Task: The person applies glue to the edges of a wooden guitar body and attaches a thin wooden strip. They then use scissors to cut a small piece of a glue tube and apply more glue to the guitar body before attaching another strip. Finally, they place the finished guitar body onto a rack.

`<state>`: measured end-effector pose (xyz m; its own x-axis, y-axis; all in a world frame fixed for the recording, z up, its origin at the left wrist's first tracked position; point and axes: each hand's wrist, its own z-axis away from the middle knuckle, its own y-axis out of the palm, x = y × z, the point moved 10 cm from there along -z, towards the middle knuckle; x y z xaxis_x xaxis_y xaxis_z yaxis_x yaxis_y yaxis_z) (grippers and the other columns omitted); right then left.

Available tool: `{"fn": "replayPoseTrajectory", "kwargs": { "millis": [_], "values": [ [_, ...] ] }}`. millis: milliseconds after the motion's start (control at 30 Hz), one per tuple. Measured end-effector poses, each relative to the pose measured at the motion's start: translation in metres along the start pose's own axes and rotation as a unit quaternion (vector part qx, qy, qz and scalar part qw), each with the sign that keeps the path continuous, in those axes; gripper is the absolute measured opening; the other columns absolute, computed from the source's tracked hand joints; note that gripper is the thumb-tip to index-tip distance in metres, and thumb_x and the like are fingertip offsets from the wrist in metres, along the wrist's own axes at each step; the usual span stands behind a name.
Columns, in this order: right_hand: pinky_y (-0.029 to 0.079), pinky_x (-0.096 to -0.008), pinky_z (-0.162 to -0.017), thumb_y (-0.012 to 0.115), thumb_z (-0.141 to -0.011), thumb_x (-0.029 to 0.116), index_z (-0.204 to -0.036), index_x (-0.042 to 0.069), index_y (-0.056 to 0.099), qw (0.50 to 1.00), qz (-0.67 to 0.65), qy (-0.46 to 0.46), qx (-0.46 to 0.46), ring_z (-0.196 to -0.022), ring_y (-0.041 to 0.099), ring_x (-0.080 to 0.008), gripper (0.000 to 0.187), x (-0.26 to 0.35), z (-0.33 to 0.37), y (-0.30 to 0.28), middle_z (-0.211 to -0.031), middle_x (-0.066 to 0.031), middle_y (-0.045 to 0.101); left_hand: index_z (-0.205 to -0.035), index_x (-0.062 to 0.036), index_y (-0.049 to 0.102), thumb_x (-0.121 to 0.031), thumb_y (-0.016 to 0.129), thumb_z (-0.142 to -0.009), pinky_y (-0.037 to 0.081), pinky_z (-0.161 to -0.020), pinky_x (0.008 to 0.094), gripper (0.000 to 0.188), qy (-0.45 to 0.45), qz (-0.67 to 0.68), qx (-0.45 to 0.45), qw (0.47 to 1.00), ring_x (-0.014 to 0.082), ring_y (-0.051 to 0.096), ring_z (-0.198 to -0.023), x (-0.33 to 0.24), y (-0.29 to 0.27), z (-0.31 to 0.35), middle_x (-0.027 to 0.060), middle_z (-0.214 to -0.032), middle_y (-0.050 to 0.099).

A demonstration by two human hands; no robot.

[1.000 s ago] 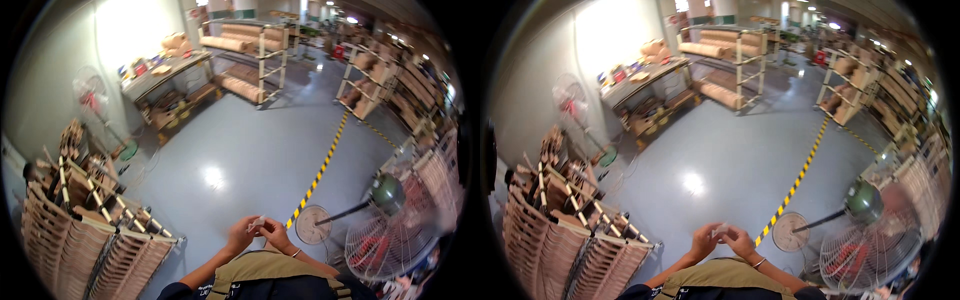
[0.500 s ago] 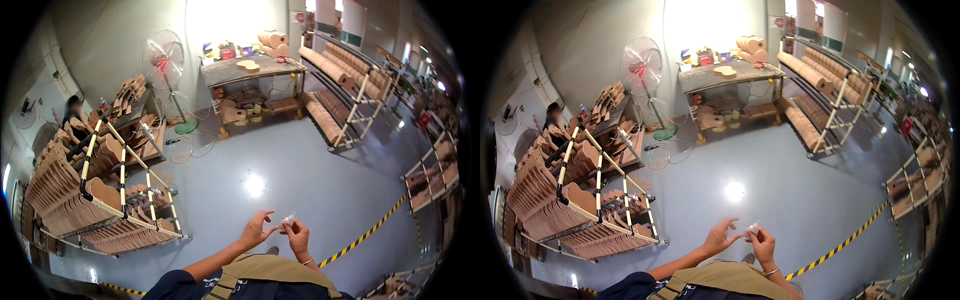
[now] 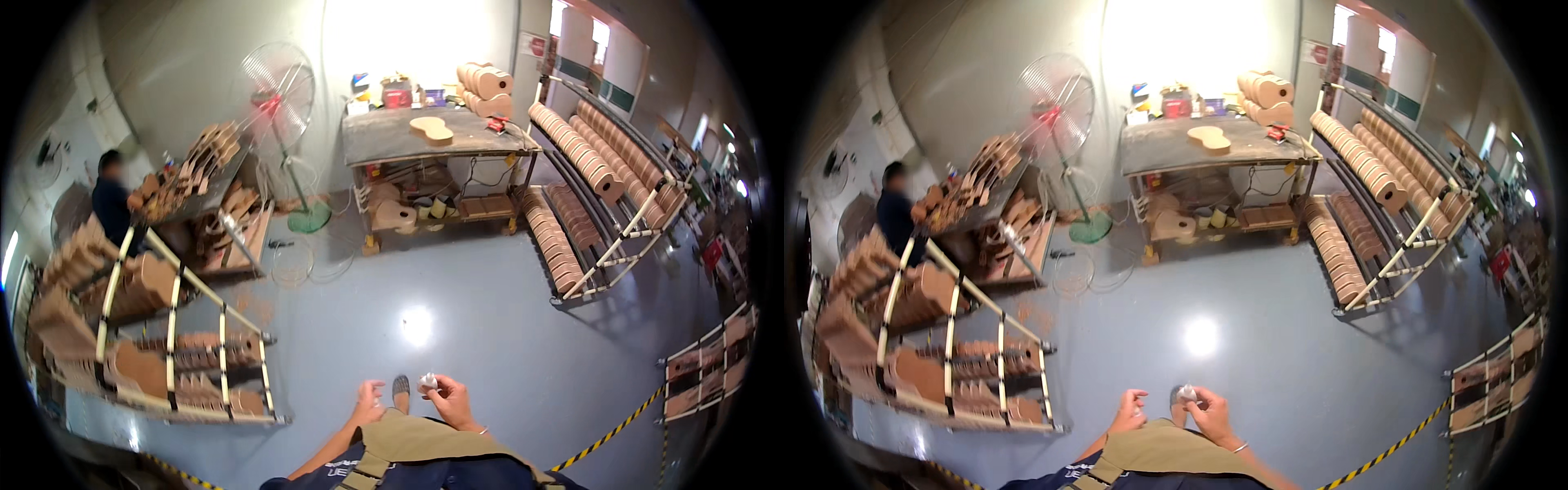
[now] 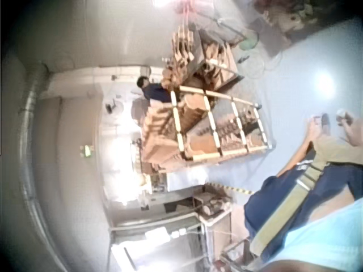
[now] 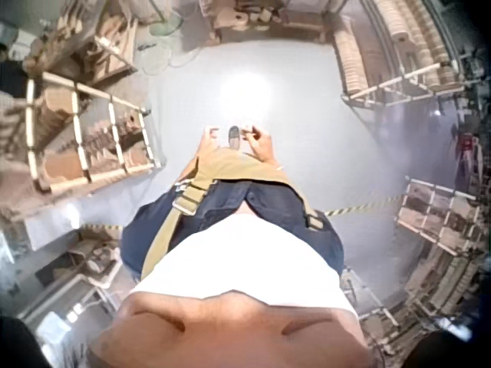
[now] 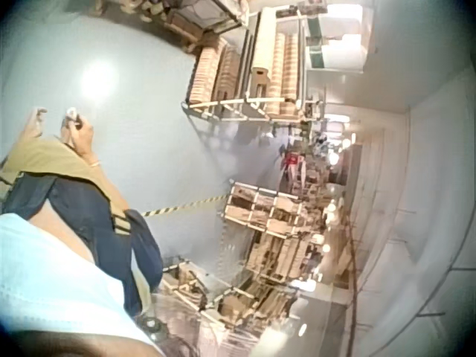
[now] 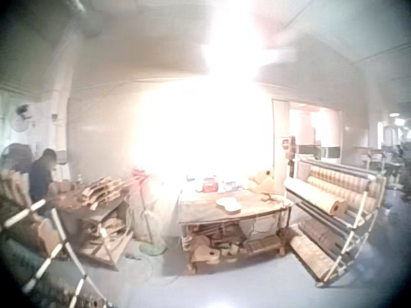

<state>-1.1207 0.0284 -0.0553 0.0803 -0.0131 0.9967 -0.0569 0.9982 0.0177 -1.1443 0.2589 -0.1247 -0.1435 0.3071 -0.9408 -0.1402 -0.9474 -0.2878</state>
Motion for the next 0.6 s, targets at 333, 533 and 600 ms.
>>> {"fn": "replayPoseTrajectory", "kwargs": {
  "millis": [333, 533, 600],
  "values": [
    [0.066, -0.0325, -0.085, 0.069, -0.099, -0.001, -0.118, -0.004, 0.072, 0.98, -0.054, -0.065, -0.181, -0.098, 0.075, -0.0159, 0.02, 0.081, -0.235, -0.106, -0.109, -0.0084, 0.076, -0.136, -0.0024, 0.048, -0.002, 0.057, -0.074, 0.044, -0.102, 0.0381, 0.063, 0.241, -0.028, 0.12, 0.963, 0.0273, 0.049, -0.108, -0.243, 0.025, -0.327, 0.0144, -0.115, 0.044],
    [0.065, -0.03, -0.081, 0.071, -0.097, -0.002, -0.118, -0.005, 0.071, 0.979, -0.067, -0.057, -0.185, -0.09, 0.074, -0.0133, 0.022, 0.052, -0.372, -0.172, -0.101, -0.0087, 0.076, -0.136, -0.0041, 0.05, 0.004, 0.053, -0.075, 0.045, -0.097, 0.0352, 0.062, 0.216, -0.014, 0.128, 0.968, 0.0221, 0.05, -0.106, -0.215, 0.065, -0.47, 0.0107, -0.112, 0.047],
    [0.064, -0.0285, -0.081, 0.071, -0.097, -0.001, -0.118, -0.007, 0.07, 0.982, -0.06, -0.049, -0.173, -0.09, 0.074, -0.0131, 0.021, 0.055, -0.432, -0.194, -0.101, -0.0091, 0.075, -0.137, -0.0059, 0.051, 0.005, 0.056, -0.077, 0.046, -0.093, 0.0336, 0.061, 0.128, -0.015, 0.133, 0.983, 0.0189, 0.052, -0.103, -0.186, 0.08, -0.502, 0.0083, -0.112, 0.05]
  ]
}}
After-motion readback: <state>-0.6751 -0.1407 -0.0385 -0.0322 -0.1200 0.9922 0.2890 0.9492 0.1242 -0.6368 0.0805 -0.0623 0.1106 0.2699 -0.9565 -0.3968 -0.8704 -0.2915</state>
